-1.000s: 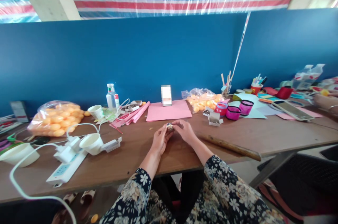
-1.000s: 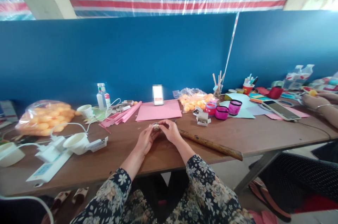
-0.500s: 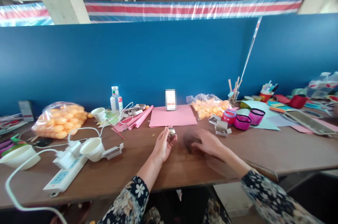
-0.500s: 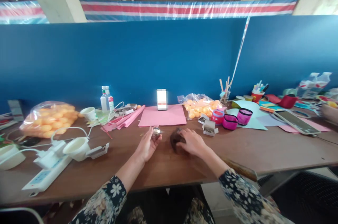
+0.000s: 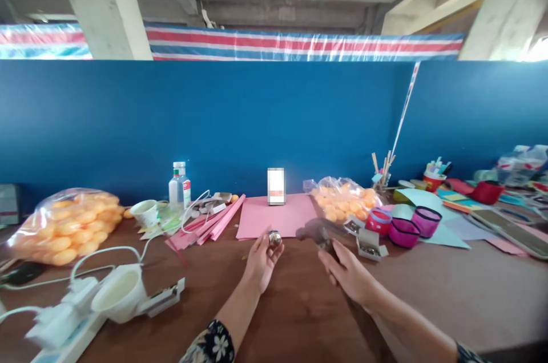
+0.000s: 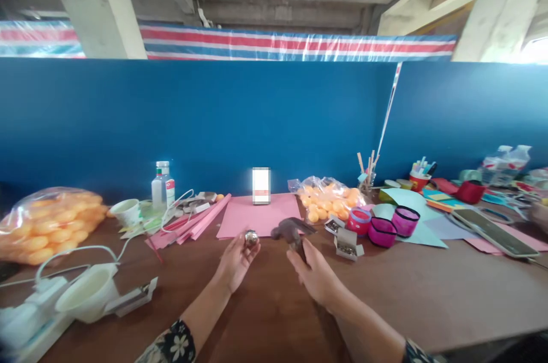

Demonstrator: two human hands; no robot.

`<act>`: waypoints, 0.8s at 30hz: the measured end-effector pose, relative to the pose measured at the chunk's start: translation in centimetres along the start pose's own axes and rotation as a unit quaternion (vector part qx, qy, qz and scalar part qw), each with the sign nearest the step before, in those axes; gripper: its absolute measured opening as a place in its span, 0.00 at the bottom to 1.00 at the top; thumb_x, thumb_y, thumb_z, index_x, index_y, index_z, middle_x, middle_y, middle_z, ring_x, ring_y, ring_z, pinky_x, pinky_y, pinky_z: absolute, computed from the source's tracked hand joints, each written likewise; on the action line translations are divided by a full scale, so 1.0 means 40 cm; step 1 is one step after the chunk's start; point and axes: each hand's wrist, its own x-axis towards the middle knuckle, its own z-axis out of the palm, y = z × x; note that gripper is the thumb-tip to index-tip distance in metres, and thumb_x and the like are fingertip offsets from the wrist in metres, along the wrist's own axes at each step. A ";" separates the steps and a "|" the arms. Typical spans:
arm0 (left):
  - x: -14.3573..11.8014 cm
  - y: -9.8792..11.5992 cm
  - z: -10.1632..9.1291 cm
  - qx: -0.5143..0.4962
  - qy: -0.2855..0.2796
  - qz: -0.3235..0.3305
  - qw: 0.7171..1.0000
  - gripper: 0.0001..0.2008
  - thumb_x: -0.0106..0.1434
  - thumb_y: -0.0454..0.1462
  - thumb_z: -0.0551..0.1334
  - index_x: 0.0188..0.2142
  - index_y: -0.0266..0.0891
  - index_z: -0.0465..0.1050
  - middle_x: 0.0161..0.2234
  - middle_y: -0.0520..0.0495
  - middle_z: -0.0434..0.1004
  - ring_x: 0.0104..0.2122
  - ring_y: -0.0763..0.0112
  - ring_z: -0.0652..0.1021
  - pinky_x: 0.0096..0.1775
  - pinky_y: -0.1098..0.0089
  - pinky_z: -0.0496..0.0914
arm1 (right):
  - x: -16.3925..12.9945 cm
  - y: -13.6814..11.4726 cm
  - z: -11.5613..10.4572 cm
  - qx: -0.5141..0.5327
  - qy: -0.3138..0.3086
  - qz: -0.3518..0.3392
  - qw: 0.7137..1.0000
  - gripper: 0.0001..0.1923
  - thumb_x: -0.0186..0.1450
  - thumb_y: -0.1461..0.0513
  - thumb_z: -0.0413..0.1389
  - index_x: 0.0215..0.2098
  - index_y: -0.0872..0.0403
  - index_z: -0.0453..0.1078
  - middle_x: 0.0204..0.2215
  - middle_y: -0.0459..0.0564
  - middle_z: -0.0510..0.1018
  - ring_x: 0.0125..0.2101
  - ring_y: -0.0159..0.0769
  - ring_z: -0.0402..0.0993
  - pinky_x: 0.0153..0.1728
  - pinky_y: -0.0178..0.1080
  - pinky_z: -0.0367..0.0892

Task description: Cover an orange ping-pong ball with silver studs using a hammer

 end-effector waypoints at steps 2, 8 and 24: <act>-0.007 -0.008 -0.003 0.015 -0.012 -0.015 1.000 0.15 0.54 0.34 0.62 0.43 0.38 0.71 0.32 0.46 0.77 0.31 0.74 0.76 0.39 0.68 0.71 | -0.002 -0.038 0.022 0.082 0.003 -0.003 0.997 0.14 0.64 0.52 0.42 0.33 0.54 0.57 0.23 0.43 0.65 0.18 0.26 0.61 0.18 0.30 0.61; -0.024 -0.008 0.000 0.015 -0.031 -0.028 0.999 0.14 0.54 0.33 0.62 0.42 0.39 0.72 0.37 0.46 0.76 0.35 0.72 0.76 0.42 0.68 0.70 | -0.002 -0.078 0.056 -0.052 0.035 -0.059 0.996 0.13 0.61 0.58 0.48 0.44 0.54 0.61 0.28 0.49 0.72 0.28 0.34 0.69 0.30 0.34 0.66; 0.021 0.108 0.103 0.052 -0.048 -0.029 0.997 0.15 0.55 0.37 0.61 0.44 0.39 0.71 0.33 0.45 0.76 0.31 0.73 0.76 0.35 0.73 0.72 | 0.000 -0.186 -0.019 0.026 -0.025 -0.033 0.999 0.08 0.65 0.60 0.43 0.30 0.54 0.56 0.20 0.41 0.64 0.20 0.27 0.64 0.28 0.33 0.63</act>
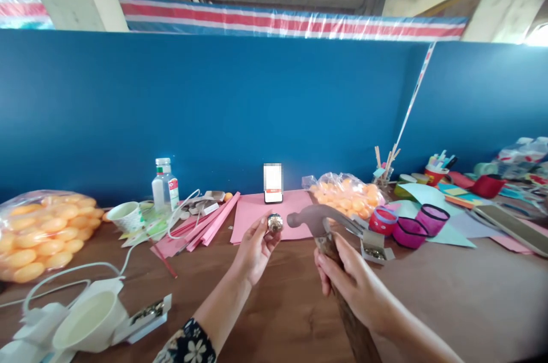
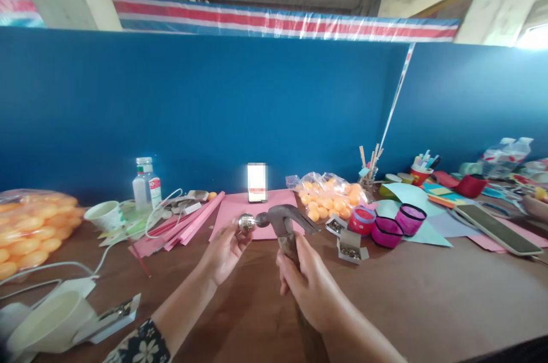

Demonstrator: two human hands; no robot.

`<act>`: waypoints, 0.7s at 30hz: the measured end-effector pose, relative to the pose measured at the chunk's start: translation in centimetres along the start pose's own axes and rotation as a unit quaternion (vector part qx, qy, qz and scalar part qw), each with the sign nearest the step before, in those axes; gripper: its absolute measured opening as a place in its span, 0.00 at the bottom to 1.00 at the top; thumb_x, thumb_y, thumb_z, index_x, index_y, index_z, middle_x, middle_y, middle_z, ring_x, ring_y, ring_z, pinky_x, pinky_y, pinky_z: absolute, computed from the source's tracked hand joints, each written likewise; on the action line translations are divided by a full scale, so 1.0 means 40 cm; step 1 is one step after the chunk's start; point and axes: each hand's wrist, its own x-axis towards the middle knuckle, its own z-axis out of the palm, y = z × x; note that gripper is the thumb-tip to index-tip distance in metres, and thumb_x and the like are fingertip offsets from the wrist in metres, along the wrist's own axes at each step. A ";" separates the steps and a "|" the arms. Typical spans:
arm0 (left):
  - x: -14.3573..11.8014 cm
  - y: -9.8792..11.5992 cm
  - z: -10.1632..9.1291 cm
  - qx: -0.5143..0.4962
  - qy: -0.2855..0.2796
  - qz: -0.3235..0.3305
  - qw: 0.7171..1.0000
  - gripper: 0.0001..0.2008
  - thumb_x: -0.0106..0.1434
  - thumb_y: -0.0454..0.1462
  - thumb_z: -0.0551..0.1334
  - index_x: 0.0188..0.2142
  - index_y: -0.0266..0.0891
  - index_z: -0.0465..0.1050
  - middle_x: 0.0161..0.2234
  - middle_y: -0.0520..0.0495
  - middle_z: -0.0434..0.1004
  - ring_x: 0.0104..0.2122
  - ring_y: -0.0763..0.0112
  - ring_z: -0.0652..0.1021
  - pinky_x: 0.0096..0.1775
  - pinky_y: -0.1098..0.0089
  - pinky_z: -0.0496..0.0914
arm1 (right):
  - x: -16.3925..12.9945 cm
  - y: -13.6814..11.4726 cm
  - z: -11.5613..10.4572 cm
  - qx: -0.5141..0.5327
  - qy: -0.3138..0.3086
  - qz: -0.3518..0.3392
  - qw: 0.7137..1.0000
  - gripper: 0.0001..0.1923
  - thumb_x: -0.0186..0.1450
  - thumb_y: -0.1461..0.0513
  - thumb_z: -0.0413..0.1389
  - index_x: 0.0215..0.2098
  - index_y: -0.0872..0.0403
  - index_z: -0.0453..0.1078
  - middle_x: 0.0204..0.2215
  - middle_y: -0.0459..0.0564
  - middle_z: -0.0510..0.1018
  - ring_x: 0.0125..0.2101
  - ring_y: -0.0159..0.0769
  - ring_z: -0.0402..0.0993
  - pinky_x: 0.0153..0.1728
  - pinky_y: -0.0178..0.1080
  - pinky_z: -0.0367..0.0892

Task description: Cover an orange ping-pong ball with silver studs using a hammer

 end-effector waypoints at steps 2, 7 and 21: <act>0.000 -0.003 0.015 0.005 0.030 0.009 1.000 0.16 0.55 0.35 0.61 0.45 0.40 0.70 0.33 0.46 0.77 0.30 0.73 0.77 0.34 0.73 0.72 | 0.000 -0.017 -0.004 0.026 -0.008 0.010 1.000 0.09 0.66 0.58 0.42 0.32 0.54 0.57 0.21 0.42 0.64 0.20 0.27 0.64 0.25 0.32 0.63; -0.024 -0.052 0.028 -0.035 0.055 0.000 0.998 0.13 0.56 0.33 0.60 0.42 0.37 0.71 0.34 0.44 0.77 0.32 0.73 0.77 0.40 0.70 0.71 | 0.009 -0.005 0.013 -0.008 0.023 0.016 1.000 0.16 0.65 0.58 0.43 0.48 0.56 0.56 0.21 0.43 0.65 0.18 0.29 0.64 0.21 0.32 0.64; -0.031 -0.082 -0.012 -0.026 0.116 -0.038 0.992 0.16 0.55 0.32 0.60 0.45 0.37 0.68 0.35 0.42 0.77 0.34 0.70 0.78 0.41 0.68 0.71 | 0.021 0.093 0.039 -0.138 0.052 -0.051 0.988 0.20 0.64 0.61 0.45 0.53 0.56 0.54 0.42 0.56 0.73 0.42 0.39 0.70 0.44 0.38 0.65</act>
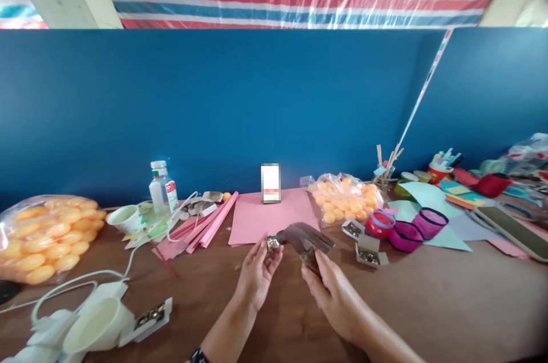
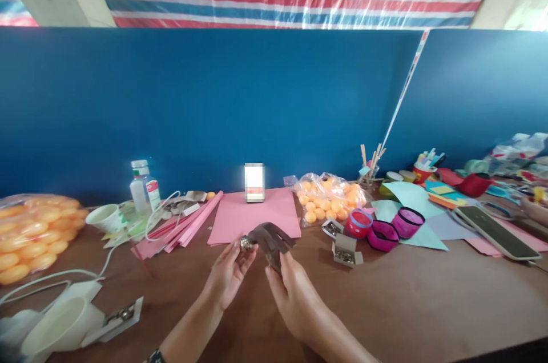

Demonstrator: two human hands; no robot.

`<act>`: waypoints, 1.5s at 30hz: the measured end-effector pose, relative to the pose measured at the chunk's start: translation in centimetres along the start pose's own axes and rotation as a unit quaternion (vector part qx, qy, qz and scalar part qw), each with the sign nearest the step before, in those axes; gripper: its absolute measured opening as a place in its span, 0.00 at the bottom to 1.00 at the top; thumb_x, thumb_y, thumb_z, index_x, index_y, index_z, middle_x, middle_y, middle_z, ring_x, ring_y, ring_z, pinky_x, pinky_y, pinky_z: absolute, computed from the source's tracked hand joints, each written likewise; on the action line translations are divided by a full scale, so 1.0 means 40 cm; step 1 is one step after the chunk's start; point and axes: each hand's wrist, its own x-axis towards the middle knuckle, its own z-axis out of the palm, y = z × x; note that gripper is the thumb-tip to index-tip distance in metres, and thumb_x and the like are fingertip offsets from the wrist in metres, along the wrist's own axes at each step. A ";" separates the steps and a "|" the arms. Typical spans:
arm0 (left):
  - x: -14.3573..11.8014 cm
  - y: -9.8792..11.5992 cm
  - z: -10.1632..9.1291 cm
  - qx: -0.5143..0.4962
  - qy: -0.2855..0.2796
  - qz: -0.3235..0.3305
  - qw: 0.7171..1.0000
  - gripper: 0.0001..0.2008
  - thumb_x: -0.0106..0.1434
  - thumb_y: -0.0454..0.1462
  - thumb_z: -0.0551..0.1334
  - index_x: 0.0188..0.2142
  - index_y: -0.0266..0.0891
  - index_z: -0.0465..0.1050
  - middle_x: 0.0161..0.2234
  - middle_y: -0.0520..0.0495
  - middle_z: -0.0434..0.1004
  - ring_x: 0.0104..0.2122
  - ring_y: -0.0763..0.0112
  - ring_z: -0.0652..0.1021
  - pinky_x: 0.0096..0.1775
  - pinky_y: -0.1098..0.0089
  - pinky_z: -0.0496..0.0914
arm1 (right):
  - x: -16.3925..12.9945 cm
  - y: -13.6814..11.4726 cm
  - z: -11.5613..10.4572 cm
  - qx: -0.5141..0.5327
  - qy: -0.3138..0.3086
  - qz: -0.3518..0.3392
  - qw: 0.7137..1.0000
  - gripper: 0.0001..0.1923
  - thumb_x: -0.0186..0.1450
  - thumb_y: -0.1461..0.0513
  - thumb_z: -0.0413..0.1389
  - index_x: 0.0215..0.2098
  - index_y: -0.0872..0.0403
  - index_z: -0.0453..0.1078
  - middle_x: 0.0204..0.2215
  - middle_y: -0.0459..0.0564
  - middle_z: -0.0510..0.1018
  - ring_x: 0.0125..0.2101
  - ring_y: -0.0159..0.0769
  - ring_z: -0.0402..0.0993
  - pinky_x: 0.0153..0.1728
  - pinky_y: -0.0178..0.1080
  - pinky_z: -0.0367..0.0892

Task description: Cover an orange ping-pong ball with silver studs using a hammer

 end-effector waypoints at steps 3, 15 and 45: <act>0.009 0.001 0.002 -0.011 0.009 0.009 1.000 0.15 0.55 0.33 0.61 0.44 0.39 0.69 0.34 0.46 0.77 0.32 0.74 0.77 0.41 0.70 0.71 | 0.002 0.001 0.000 -0.005 0.001 -0.003 1.000 0.19 0.64 0.61 0.45 0.53 0.56 0.55 0.41 0.57 0.73 0.41 0.40 0.70 0.43 0.38 0.66; -0.002 0.009 0.036 -0.059 0.003 0.004 0.998 0.13 0.56 0.30 0.60 0.42 0.36 0.71 0.39 0.44 0.76 0.40 0.72 0.75 0.47 0.68 0.69 | 0.026 -0.006 -0.010 -0.022 -0.023 -0.020 0.999 0.19 0.64 0.60 0.45 0.53 0.56 0.55 0.40 0.57 0.74 0.41 0.41 0.71 0.44 0.40 0.66; -0.032 0.023 0.037 -0.053 0.022 -0.004 0.998 0.12 0.55 0.30 0.60 0.40 0.38 0.70 0.34 0.47 0.76 0.33 0.76 0.76 0.41 0.72 0.71 | -0.003 -0.012 -0.005 -0.037 0.014 0.012 0.999 0.17 0.64 0.59 0.45 0.50 0.55 0.58 0.41 0.56 0.73 0.42 0.40 0.70 0.43 0.40 0.66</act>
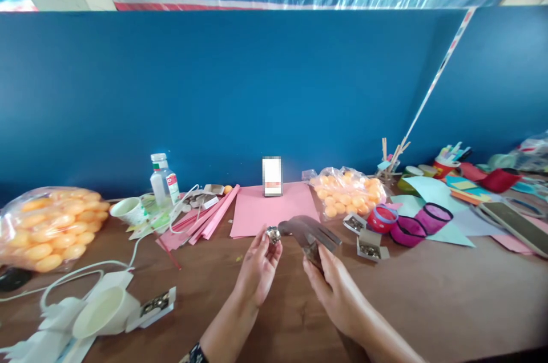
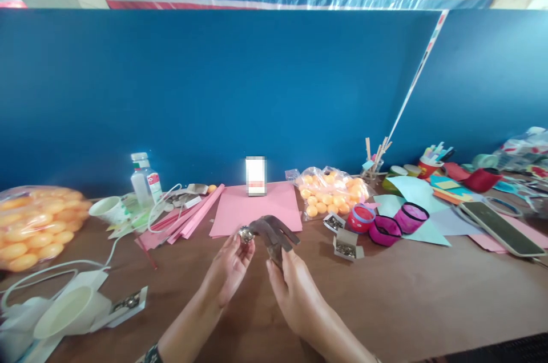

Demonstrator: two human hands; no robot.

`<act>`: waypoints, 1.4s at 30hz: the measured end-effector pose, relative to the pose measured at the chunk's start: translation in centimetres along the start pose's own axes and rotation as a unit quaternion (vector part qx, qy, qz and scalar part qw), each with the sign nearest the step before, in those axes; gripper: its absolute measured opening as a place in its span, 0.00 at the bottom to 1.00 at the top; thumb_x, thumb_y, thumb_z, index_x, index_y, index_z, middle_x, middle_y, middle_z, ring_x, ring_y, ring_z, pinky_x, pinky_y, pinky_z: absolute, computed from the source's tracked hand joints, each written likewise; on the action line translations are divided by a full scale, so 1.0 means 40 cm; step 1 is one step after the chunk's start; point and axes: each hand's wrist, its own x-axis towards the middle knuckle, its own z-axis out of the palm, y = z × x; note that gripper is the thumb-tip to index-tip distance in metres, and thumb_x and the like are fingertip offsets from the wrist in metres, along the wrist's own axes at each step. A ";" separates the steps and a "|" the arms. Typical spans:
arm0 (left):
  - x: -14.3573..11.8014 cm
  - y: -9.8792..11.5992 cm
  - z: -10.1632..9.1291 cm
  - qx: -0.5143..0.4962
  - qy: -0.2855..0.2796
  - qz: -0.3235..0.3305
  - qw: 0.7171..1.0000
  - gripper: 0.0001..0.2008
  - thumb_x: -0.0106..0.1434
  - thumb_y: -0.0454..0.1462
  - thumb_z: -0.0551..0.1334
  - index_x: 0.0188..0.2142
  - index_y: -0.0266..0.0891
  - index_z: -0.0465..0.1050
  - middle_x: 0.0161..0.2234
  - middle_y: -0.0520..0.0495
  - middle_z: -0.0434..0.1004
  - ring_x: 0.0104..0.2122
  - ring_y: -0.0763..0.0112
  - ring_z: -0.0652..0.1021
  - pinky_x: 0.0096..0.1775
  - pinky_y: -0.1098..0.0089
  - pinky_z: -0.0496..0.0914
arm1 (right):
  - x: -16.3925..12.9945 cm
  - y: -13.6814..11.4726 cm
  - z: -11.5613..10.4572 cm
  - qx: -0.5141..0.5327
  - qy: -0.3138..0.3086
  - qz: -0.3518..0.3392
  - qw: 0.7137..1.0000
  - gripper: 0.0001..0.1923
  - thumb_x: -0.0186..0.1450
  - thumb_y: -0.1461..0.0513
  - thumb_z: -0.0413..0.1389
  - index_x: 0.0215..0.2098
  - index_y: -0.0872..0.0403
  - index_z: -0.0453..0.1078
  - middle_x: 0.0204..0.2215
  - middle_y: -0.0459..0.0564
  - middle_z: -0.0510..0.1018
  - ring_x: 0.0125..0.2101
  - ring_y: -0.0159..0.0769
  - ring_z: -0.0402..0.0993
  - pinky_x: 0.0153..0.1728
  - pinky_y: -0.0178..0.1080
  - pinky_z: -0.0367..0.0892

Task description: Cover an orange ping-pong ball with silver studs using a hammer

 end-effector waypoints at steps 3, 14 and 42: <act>-0.005 0.004 0.008 -0.010 0.007 0.014 1.000 0.12 0.56 0.29 0.59 0.41 0.38 0.70 0.37 0.45 0.76 0.37 0.74 0.76 0.44 0.69 0.69 | -0.005 0.001 0.002 -0.005 0.003 -0.006 1.000 0.19 0.64 0.58 0.44 0.52 0.55 0.56 0.40 0.57 0.73 0.41 0.41 0.70 0.43 0.41 0.67; -0.018 -0.002 0.010 -0.012 0.011 -0.020 1.000 0.05 0.56 0.29 0.59 0.34 0.34 0.71 0.34 0.44 0.76 0.34 0.72 0.77 0.42 0.71 0.71 | -0.024 -0.011 0.002 0.001 -0.003 -0.014 1.000 0.17 0.64 0.59 0.45 0.51 0.54 0.57 0.38 0.55 0.74 0.39 0.40 0.71 0.41 0.39 0.67; -0.082 0.067 -0.030 -0.003 -0.252 -0.030 0.967 0.18 0.54 0.28 0.61 0.45 0.41 0.71 0.49 0.47 0.71 0.52 0.62 0.66 0.49 0.70 0.65 | -0.093 0.187 0.010 -0.267 -0.163 0.011 0.950 0.21 0.60 0.64 0.49 0.52 0.51 0.59 0.39 0.53 0.71 0.39 0.42 0.68 0.37 0.41 0.66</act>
